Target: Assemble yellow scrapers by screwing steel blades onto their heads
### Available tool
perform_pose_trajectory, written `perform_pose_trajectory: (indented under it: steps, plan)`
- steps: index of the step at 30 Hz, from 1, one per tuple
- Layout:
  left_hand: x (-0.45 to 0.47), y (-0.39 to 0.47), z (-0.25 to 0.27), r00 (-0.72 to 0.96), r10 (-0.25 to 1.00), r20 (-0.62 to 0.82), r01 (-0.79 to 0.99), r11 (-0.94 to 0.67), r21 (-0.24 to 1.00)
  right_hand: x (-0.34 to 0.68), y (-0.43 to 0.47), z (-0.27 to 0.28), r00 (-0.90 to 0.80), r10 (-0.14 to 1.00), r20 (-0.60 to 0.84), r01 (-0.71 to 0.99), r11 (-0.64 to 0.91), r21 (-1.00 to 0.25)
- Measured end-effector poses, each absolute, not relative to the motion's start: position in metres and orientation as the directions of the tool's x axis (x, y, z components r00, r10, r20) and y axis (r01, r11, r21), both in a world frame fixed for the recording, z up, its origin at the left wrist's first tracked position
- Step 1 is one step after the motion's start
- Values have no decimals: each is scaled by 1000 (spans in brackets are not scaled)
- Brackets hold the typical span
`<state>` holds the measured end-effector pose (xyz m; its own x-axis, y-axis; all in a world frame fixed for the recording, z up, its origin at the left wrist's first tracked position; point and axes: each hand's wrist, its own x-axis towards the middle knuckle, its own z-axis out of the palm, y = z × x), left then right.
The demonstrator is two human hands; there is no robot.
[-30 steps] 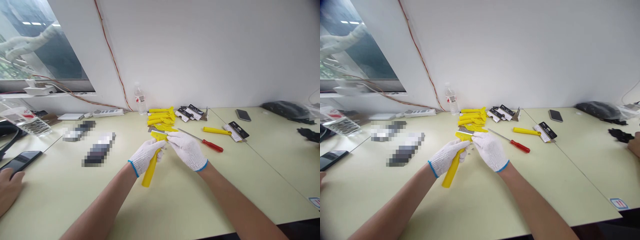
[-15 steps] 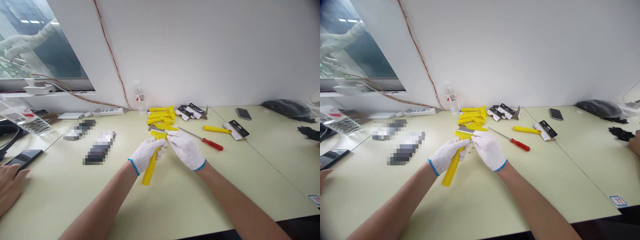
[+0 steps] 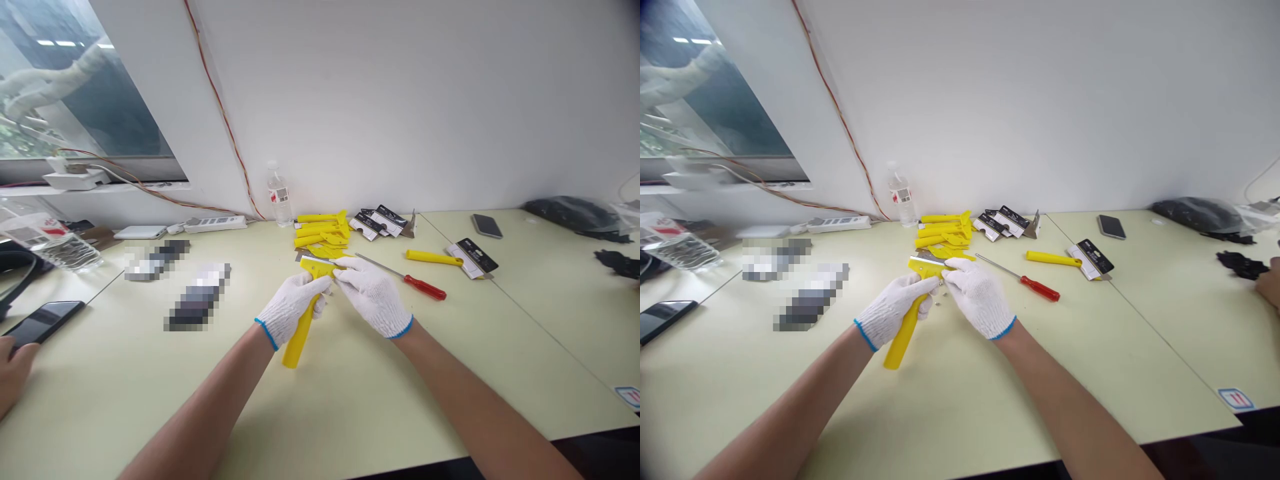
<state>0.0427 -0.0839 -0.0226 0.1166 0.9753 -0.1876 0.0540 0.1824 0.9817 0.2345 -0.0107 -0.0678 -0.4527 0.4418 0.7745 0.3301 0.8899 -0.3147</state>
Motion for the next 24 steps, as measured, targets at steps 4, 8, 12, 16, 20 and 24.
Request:
perform_pose_trajectory:
  steps: [4, 8, 12, 16, 20, 24]
  plan:
    - [42, -84, -21, 98, 984, -151, 60, 146, 987, 234, -15, -67, -442, 466, 766, 349, 877, -331]
    - [40, -83, -24, 115, 981, -158, 55, 153, 987, 243, -18, -73, -409, 664, 625, 439, 744, -503]
    - [39, -83, -28, 134, 977, -166, 74, 158, 985, 256, -6, -79, -331, 897, 294, 536, 435, -723]
    - [37, -82, -34, 156, 977, -149, 120, 131, 984, 257, 7, -84, -321, 922, 217, 539, 367, -758]
    - [34, -80, -38, 155, 981, -115, 165, 89, 982, 251, 7, -87, -335, 920, 205, 521, 362, -773]
    - [33, -81, -34, 130, 985, -111, 245, 76, 967, 250, 5, -86, -350, 911, 218, 495, 377, -783]
